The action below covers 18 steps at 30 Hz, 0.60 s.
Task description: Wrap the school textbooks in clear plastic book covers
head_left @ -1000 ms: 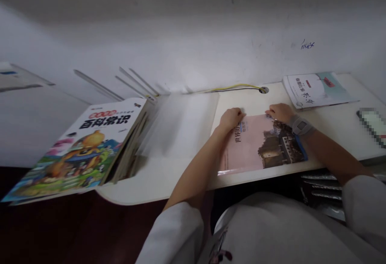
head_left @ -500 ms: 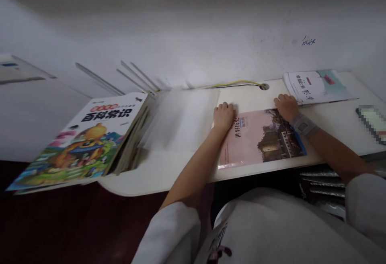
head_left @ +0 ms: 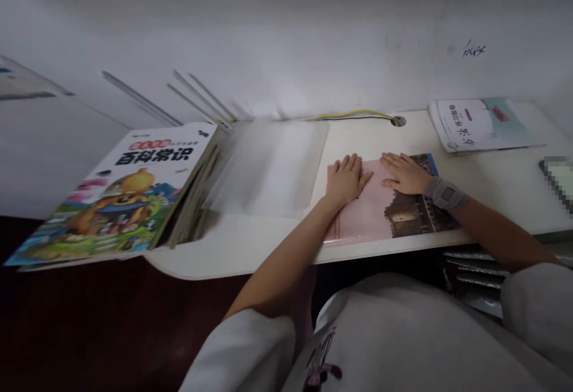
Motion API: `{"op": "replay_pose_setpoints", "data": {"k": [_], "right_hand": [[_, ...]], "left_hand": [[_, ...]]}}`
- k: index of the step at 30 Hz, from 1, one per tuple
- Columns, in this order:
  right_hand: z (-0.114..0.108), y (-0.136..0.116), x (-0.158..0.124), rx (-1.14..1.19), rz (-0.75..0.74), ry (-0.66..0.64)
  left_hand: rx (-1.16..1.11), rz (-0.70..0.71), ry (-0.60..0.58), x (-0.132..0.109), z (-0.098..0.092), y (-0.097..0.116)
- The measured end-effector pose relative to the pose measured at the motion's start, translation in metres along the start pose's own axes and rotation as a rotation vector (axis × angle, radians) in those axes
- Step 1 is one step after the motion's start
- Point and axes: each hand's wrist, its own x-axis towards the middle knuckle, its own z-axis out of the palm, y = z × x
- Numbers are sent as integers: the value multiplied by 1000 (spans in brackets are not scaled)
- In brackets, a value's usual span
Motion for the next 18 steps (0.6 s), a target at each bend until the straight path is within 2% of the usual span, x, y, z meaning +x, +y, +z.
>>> {"op": "replay_pose_setpoints", "data": {"k": [4, 8, 13, 18], "right_hand": [[0, 21, -18, -8, 74, 4], [-2, 38, -39, -52, 197, 10], [-2, 40, -46, -83, 270, -15], [1, 39, -43, -93, 275, -6]], "left_hand": [[30, -103, -8, -2, 1, -10], [2, -124, 26, -2, 2, -13], [-19, -134, 127, 1, -2, -17], [44, -218, 109, 16, -10, -19]]}}
